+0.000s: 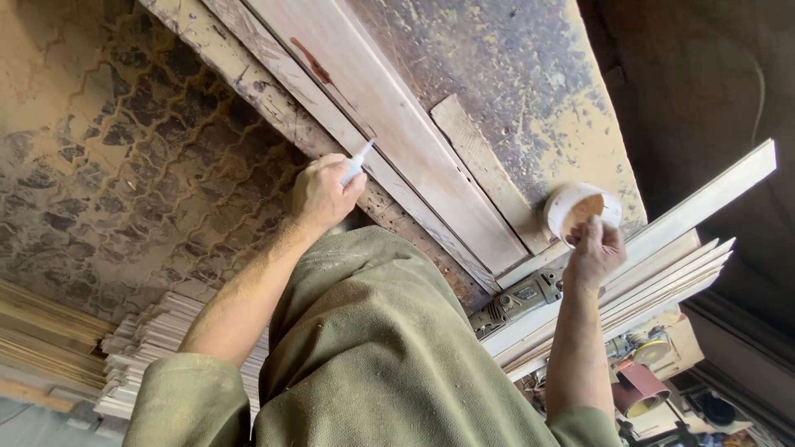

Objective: Applying glue and sanding a wooden board at a workbench.

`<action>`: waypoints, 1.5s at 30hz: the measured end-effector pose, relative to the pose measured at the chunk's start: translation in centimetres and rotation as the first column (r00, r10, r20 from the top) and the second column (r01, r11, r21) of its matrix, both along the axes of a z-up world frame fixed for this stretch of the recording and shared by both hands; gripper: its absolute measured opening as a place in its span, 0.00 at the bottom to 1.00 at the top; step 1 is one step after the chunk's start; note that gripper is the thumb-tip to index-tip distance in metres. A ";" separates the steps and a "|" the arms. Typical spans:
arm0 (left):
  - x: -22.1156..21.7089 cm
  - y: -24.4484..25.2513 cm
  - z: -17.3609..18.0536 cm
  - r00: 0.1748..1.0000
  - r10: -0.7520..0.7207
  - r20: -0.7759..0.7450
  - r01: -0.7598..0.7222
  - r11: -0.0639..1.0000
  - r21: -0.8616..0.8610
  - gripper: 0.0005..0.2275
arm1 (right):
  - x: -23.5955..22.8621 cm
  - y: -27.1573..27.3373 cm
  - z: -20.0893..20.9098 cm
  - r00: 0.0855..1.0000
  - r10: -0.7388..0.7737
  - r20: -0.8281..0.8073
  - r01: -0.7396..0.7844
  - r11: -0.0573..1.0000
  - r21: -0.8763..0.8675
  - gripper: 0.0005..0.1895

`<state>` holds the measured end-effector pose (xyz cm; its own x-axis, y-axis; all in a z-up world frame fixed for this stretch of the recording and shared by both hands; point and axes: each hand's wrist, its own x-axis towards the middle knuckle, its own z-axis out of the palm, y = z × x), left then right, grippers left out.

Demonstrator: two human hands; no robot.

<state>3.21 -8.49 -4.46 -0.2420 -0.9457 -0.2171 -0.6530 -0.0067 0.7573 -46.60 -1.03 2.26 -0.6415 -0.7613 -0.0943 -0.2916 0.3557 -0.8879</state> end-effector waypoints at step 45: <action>21.0 -2.5 4.9 0.938 0.338 -0.071 -0.314 0.919 0.237 0.13 | 44.6 -13.4 -5.9 0.522 0.714 -0.466 -0.570 0.699 0.433 0.53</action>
<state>24.16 -11.03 0.43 0.0381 -0.9080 -0.4173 -0.5006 -0.3787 0.7784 -2.02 -14.47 -3.60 0.0392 -0.9939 -0.1033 -0.9187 0.0049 -0.3950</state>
